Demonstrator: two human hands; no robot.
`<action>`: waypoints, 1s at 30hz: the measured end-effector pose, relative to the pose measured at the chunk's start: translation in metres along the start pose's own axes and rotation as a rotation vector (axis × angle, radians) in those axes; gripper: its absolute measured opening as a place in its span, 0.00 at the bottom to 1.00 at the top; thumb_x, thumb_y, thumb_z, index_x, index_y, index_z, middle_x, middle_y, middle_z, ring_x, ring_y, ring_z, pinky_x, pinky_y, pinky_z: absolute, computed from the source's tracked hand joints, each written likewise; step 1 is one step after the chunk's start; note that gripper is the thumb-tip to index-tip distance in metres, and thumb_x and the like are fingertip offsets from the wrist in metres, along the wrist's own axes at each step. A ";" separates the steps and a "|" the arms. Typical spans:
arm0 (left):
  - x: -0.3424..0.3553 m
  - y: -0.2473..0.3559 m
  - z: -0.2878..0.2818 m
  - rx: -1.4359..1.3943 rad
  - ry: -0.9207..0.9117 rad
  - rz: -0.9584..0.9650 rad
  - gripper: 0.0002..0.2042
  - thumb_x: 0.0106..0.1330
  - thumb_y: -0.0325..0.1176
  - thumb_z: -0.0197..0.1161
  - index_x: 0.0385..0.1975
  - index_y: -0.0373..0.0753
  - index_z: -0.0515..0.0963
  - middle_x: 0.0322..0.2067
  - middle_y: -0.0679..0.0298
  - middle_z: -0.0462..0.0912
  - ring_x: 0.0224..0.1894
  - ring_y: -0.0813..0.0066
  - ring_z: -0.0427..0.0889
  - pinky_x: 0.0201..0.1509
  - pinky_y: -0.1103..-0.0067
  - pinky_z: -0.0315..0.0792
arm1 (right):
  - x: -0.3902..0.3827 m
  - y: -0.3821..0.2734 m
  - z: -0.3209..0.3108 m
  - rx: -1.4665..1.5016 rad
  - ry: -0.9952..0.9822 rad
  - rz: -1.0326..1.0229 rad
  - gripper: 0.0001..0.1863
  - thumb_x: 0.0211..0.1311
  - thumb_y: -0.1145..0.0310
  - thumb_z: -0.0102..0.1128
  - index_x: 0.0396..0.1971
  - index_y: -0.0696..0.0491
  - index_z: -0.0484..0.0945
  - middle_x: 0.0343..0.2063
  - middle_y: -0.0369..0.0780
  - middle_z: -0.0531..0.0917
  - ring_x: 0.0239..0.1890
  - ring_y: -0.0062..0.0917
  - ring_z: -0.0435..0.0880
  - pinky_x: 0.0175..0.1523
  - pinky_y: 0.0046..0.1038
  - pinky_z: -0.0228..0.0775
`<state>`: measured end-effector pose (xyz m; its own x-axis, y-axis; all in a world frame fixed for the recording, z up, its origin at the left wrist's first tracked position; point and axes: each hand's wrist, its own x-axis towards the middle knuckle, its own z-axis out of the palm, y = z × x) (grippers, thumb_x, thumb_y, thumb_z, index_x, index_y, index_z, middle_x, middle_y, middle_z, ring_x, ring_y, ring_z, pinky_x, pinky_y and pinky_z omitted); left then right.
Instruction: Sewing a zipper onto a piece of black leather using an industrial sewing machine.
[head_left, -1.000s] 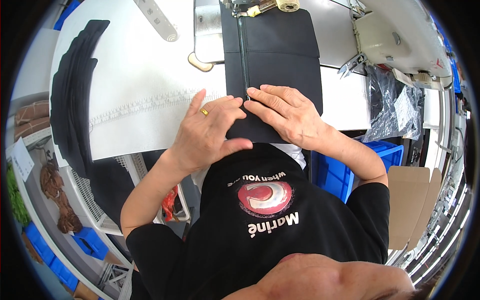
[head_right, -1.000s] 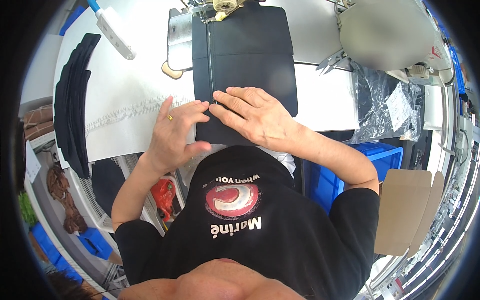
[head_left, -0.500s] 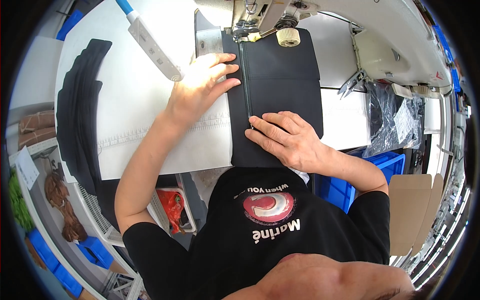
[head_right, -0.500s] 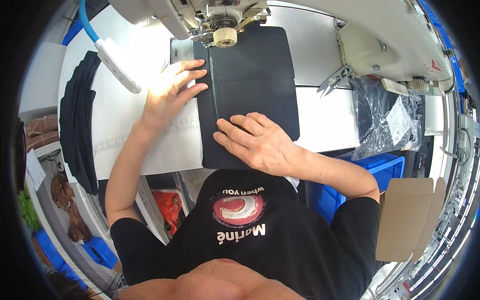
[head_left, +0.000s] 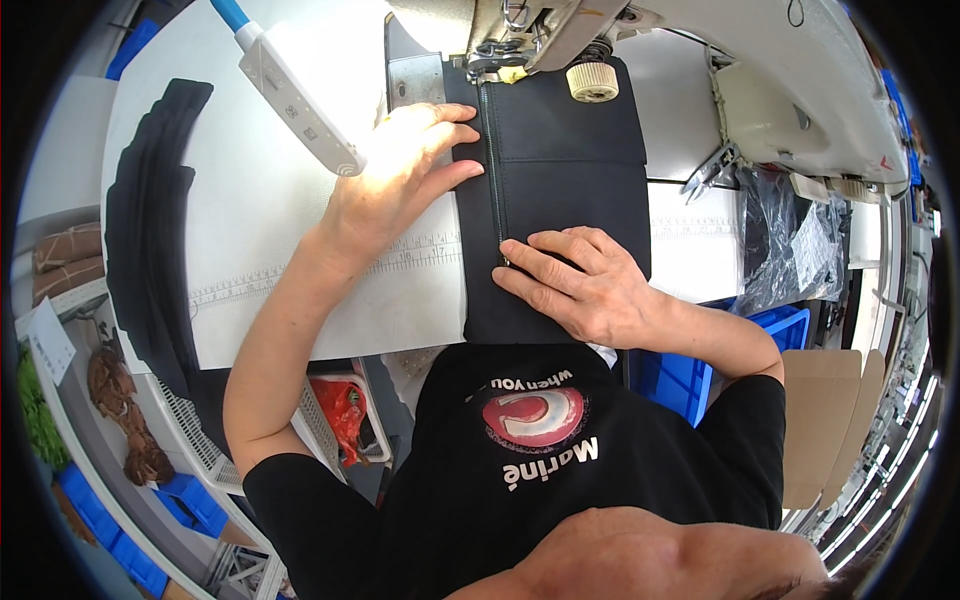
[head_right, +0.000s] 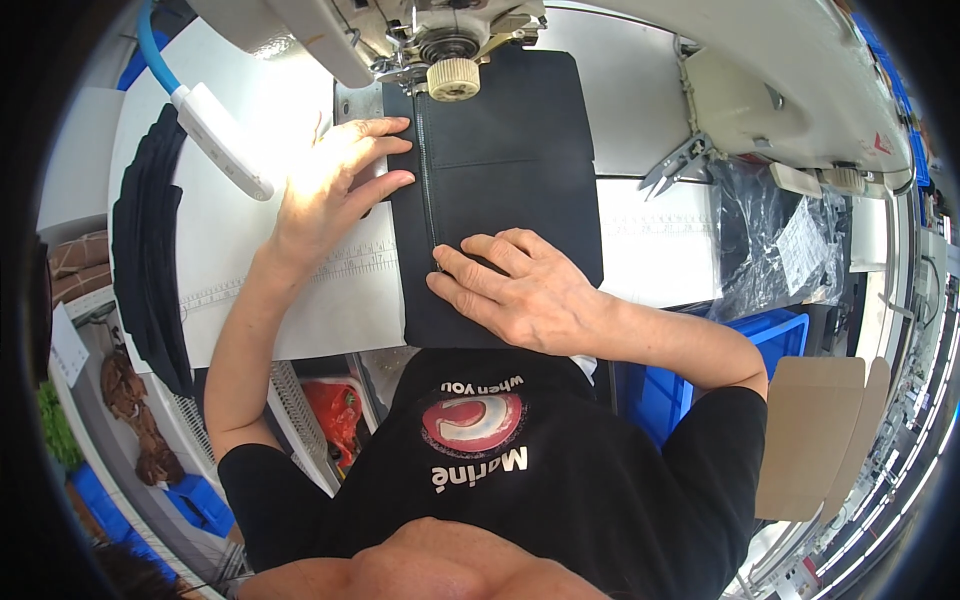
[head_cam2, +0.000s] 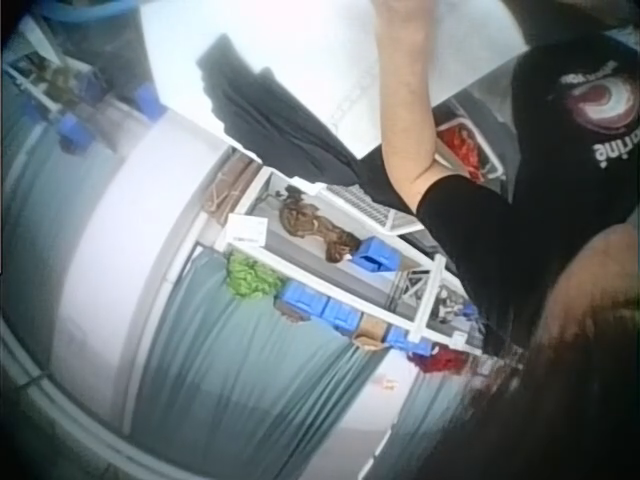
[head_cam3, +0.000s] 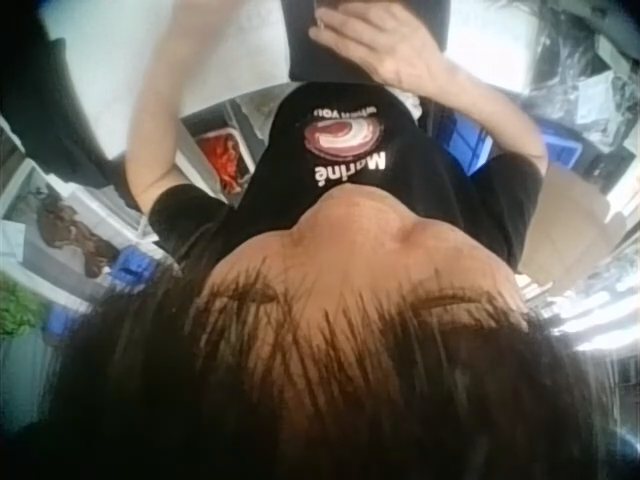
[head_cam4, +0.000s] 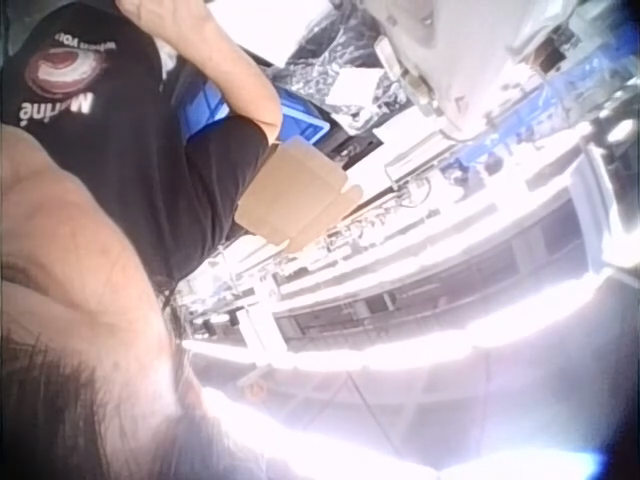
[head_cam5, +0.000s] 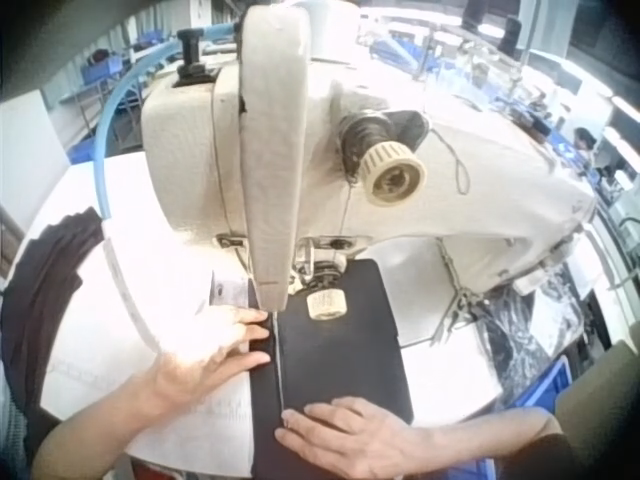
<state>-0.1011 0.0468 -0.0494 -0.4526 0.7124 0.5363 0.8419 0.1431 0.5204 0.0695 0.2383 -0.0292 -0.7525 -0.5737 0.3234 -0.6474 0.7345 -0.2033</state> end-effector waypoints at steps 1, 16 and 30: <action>0.000 0.000 0.000 -0.002 -0.001 -0.001 0.14 0.52 0.25 0.72 0.38 0.35 0.77 0.44 0.61 0.82 0.45 0.65 0.82 0.45 0.76 0.78 | 0.000 -0.001 0.000 -0.001 -0.005 0.002 0.22 0.51 0.70 0.58 0.49 0.55 0.79 0.52 0.42 0.77 0.50 0.31 0.76 0.51 0.31 0.68; -0.011 0.004 0.011 0.209 0.054 0.054 0.17 0.53 0.30 0.71 0.44 0.40 0.81 0.49 0.66 0.82 0.42 0.71 0.82 0.54 0.72 0.69 | 0.005 0.010 0.001 -0.016 -0.003 0.009 0.22 0.52 0.69 0.57 0.50 0.54 0.77 0.53 0.41 0.76 0.50 0.31 0.76 0.51 0.31 0.68; -0.004 0.015 0.008 0.414 -0.010 0.068 0.19 0.52 0.36 0.71 0.43 0.35 0.80 0.50 0.64 0.79 0.48 0.65 0.77 0.49 0.77 0.77 | 0.016 0.028 0.000 -0.015 -0.002 0.004 0.22 0.54 0.70 0.56 0.51 0.54 0.76 0.53 0.42 0.75 0.51 0.34 0.76 0.53 0.35 0.70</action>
<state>-0.0843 0.0518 -0.0490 -0.3906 0.7363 0.5526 0.9178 0.3581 0.1716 0.0392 0.2494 -0.0294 -0.7555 -0.5714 0.3205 -0.6423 0.7424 -0.1906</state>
